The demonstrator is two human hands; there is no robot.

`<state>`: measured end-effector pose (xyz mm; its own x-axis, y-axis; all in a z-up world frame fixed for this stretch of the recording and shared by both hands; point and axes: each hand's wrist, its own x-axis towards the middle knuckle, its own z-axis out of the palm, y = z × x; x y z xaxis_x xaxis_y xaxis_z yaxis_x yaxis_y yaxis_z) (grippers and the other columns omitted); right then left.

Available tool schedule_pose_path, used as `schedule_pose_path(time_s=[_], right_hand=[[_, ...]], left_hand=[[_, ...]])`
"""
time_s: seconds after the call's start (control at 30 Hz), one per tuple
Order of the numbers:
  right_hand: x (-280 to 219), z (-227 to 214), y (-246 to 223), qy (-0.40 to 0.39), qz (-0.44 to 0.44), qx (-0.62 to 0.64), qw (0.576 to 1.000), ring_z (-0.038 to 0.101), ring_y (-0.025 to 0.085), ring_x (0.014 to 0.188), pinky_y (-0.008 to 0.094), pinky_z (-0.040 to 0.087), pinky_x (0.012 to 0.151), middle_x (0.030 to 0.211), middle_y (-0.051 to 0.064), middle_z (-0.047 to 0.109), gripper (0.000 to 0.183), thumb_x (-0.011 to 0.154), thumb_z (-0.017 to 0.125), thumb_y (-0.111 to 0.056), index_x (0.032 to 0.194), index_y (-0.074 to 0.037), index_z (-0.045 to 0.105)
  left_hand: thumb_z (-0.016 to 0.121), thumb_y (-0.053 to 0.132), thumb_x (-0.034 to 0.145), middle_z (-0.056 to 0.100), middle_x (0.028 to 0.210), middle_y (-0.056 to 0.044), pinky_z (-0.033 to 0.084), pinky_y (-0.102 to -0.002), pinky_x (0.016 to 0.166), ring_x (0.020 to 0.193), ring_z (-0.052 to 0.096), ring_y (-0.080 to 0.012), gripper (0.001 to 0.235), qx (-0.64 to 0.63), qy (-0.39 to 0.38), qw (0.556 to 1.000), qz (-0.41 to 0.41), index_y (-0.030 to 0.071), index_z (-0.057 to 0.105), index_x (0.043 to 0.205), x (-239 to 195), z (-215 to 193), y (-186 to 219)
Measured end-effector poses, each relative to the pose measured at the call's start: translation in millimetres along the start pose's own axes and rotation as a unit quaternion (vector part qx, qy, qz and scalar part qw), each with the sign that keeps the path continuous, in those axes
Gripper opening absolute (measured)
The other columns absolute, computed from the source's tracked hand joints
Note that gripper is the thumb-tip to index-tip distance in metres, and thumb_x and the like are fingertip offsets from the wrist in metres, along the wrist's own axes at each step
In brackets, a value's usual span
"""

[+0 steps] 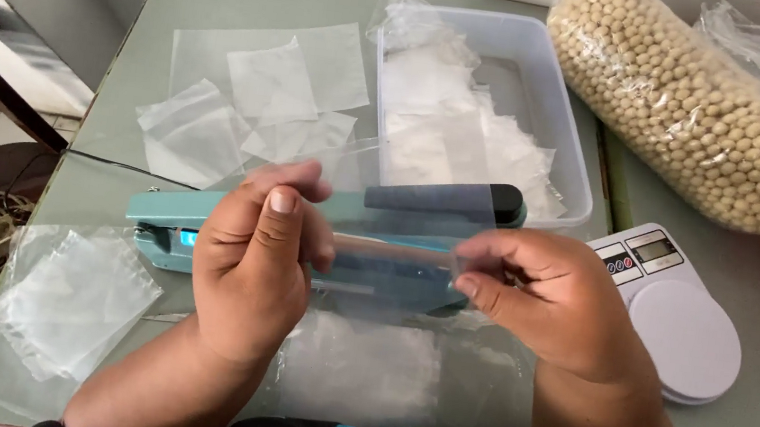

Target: Cutting large plastic bags into smaller pieces and sealing them to create small pouches using a heat sealer and scissors.

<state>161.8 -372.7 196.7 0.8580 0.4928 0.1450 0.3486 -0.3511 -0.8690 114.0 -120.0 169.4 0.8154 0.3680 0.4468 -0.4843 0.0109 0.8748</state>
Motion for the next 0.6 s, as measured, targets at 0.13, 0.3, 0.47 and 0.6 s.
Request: schedule_pose_path(time_s=[0.13, 0.3, 0.47, 0.6], right_hand=[[-4, -2, 3, 0.023, 0.012, 0.041, 0.999, 0.074, 0.010, 0.067, 0.019, 0.061, 0.059, 0.083, 0.007, 0.079, 0.034, 0.085, 0.077, -0.005, 0.118, 0.001, 0.071], [-5, -7, 1, -0.004, 0.001, -0.002, 1.000, 0.072, 0.007, 0.067, 0.019, 0.059, 0.061, 0.081, 0.004, 0.081, 0.037, 0.083, 0.080, -0.011, 0.118, -0.003, 0.073], [-5, -15, -11, -0.061, 0.027, -0.039, 0.997, 0.073, 0.003, 0.079, 0.020, 0.051, 0.045, 0.091, -0.001, 0.085, 0.050, 0.075, 0.081, -0.031, 0.123, -0.017, 0.075], [-8, -14, -13, -0.010, -0.082, -0.024, 0.996, 0.076, 0.011, 0.076, 0.023, 0.060, 0.071, 0.086, 0.005, 0.083, 0.036, 0.085, 0.074, -0.026, 0.115, -0.007, 0.073]], left_hand=[[0.048, 0.024, 0.111, 0.062, 0.074, -0.016, 0.049, -0.026, 0.060, 0.063, 0.062, -0.0166, 0.030, -0.046, 0.014, 0.997, -0.053, 0.005, 0.065, 0.126, -1, -2, -5], [0.051, 0.020, 0.110, 0.064, 0.087, -0.009, 0.049, -0.026, 0.061, 0.057, 0.057, -0.0149, 0.025, -0.051, 0.004, 0.998, -0.028, 0.003, 0.068, 0.118, 2, -1, -1], [0.058, 0.021, 0.104, 0.068, 0.084, -0.005, 0.054, -0.027, 0.064, 0.061, 0.059, -0.0111, 0.023, 0.046, -0.078, 0.996, -0.022, 0.007, 0.070, 0.092, 1, 0, 11], [0.061, 0.022, 0.102, 0.077, 0.095, -0.002, 0.057, -0.029, 0.079, 0.083, 0.071, -0.0145, 0.016, 0.096, -0.140, 0.985, -0.008, 0.013, 0.074, 0.098, -6, 3, 7]])
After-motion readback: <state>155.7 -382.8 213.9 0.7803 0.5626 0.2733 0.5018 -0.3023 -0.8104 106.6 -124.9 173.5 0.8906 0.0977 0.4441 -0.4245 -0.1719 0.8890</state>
